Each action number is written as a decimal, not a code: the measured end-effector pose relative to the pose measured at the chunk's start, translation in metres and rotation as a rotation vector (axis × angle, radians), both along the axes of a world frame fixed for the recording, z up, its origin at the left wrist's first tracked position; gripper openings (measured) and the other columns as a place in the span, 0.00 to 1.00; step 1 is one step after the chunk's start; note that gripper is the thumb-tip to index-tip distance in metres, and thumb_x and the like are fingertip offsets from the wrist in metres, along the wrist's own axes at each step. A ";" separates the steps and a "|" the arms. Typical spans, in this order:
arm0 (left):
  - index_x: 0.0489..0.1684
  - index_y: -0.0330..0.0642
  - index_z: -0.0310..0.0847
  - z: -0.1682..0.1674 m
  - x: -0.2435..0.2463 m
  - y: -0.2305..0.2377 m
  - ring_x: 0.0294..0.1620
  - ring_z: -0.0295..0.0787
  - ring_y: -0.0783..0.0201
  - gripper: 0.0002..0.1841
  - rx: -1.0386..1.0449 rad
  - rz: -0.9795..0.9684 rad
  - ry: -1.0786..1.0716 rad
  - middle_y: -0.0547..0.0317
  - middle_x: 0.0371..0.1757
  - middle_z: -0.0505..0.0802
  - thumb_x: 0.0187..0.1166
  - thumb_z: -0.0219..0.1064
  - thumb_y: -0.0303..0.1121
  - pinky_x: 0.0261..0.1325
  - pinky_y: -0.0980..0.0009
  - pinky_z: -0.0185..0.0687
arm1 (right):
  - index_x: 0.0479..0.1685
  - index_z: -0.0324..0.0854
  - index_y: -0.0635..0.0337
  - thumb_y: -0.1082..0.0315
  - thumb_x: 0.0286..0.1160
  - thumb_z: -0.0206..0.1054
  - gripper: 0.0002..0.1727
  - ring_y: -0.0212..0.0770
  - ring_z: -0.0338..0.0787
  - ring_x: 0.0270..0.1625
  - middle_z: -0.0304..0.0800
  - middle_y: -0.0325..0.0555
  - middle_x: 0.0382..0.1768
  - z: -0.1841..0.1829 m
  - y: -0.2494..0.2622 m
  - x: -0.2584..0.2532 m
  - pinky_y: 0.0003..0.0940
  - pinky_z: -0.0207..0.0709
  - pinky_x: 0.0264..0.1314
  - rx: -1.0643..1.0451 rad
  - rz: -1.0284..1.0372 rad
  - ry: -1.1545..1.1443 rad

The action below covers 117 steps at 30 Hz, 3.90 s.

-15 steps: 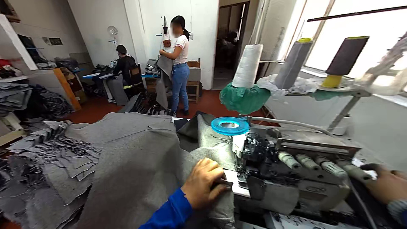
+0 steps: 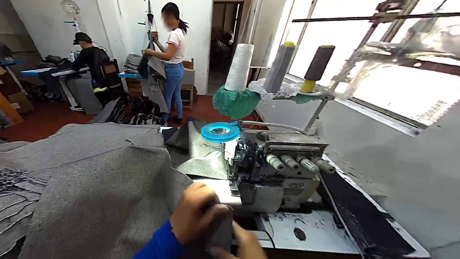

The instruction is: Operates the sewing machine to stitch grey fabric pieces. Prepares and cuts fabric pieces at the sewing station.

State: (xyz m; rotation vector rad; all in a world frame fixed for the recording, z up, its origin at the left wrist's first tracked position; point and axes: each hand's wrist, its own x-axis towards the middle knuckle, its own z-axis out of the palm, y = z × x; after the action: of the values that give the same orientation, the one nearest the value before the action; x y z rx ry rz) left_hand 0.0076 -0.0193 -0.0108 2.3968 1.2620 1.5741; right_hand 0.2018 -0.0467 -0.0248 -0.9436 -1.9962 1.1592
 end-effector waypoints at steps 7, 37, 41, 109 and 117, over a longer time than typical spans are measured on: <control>0.58 0.41 0.91 0.035 -0.031 0.080 0.82 0.77 0.46 0.19 -0.261 -0.007 0.655 0.51 0.71 0.90 0.77 0.61 0.15 0.84 0.41 0.66 | 0.38 0.89 0.75 0.78 0.64 0.74 0.07 0.30 0.94 0.38 0.94 0.51 0.31 -0.019 -0.002 -0.043 0.29 0.85 0.52 -0.001 -0.126 0.146; 0.68 0.32 0.81 0.101 -0.039 0.088 0.67 0.85 0.33 0.23 -0.586 0.056 0.957 0.32 0.61 0.89 0.74 0.60 0.10 0.69 0.37 0.76 | 0.45 0.84 0.81 0.83 0.60 0.73 0.13 0.17 0.89 0.44 0.95 0.48 0.37 -0.033 0.012 -0.031 0.16 0.79 0.59 -0.043 -0.115 0.278; 0.47 0.34 0.88 0.048 -0.064 0.074 0.52 0.92 0.41 0.13 0.040 0.181 0.839 0.43 0.45 0.93 0.69 0.67 0.13 0.51 0.46 0.88 | 0.41 0.86 0.80 0.81 0.61 0.73 0.11 0.19 0.90 0.42 0.95 0.49 0.35 -0.030 0.011 -0.030 0.17 0.80 0.57 -0.009 -0.118 0.249; 0.38 0.39 0.89 0.017 -0.016 0.019 0.31 0.86 0.82 0.02 -0.373 -0.307 -0.075 0.68 0.31 0.93 0.75 0.72 0.28 0.38 0.85 0.83 | 0.82 0.61 0.67 0.68 0.65 0.70 0.40 0.34 0.90 0.40 0.92 0.49 0.44 0.034 0.056 0.165 0.40 0.86 0.43 0.500 -0.652 -0.069; 0.34 0.44 0.94 0.027 -0.002 -0.006 0.49 0.90 0.76 0.07 -0.231 -0.270 -0.062 0.66 0.45 0.94 0.76 0.74 0.36 0.54 0.80 0.87 | 0.56 0.87 0.72 0.75 0.79 0.59 0.15 0.41 0.97 0.48 0.96 0.53 0.46 0.002 0.024 -0.001 0.35 0.89 0.54 0.457 -0.285 0.248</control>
State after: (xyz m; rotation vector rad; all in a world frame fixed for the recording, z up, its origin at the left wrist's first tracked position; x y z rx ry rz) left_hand 0.0056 -0.0250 0.0165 2.2439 0.9961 1.3368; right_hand 0.2005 -0.0232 -0.0229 -0.7710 -1.7491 0.5931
